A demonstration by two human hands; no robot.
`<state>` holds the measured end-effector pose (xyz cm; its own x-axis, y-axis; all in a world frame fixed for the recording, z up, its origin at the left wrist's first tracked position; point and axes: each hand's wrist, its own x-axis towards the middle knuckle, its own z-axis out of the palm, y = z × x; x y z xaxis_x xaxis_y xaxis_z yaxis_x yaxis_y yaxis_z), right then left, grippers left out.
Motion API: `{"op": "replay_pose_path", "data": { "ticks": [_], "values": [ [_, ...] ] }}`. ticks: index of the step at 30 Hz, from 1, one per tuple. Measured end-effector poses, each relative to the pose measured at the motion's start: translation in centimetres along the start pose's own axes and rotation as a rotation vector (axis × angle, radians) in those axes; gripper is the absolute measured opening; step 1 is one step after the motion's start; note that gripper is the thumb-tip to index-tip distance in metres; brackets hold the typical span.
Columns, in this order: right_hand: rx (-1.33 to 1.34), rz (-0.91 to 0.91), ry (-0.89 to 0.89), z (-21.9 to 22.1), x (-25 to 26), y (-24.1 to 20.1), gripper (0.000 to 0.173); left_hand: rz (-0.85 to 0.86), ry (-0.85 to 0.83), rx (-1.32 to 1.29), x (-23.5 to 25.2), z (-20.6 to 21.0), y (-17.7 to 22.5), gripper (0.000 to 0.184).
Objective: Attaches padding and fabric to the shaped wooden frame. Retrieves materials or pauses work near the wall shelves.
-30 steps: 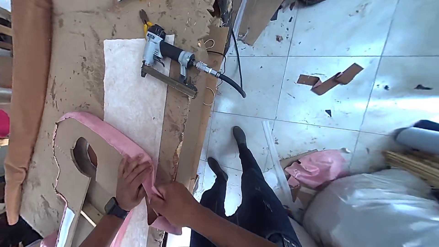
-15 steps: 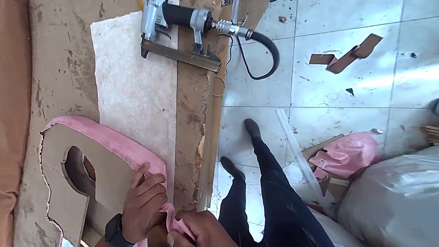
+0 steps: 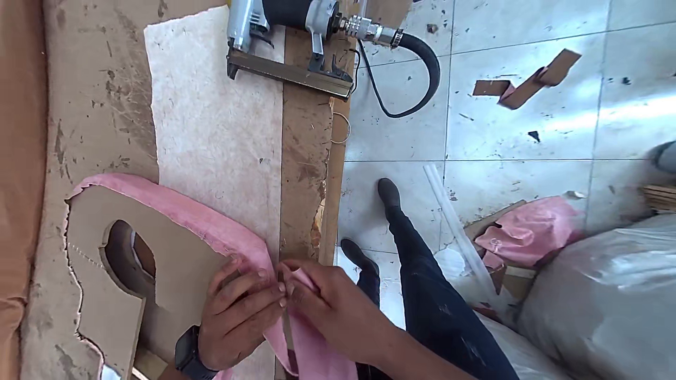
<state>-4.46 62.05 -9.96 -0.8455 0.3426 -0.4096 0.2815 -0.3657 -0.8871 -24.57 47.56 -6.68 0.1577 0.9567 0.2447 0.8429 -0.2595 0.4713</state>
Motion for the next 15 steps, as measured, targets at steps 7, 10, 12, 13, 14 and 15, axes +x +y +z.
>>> {"op": "replay_pose_path", "data": {
  "ticks": [7,10,12,13,14,15],
  "values": [
    [0.329,0.218,-0.059,3.0,0.1,1.1,0.056,-0.411,-0.112,0.18,1.4,-0.5,-0.2,0.05],
    [0.333,0.224,-0.117,4.1,0.7,1.9,0.046,-0.432,-0.238,0.253,2.1,-1.2,-0.9,0.032],
    [0.357,0.153,-0.103,2.7,0.0,2.2,0.041,-0.358,-0.185,0.229,2.8,-1.1,-1.0,0.025],
    [0.328,0.119,-0.088,1.7,-0.9,2.3,0.04,-0.305,-0.17,0.219,3.3,-0.9,-0.6,0.023],
    [0.287,0.082,-0.072,0.9,-2.2,2.6,0.039,-0.256,-0.17,0.204,3.7,-0.3,0.1,0.022],
    [0.242,0.042,-0.041,0.3,-3.8,3.0,0.037,-0.224,-0.181,0.186,4.1,0.5,1.1,0.021]
  ]
}}
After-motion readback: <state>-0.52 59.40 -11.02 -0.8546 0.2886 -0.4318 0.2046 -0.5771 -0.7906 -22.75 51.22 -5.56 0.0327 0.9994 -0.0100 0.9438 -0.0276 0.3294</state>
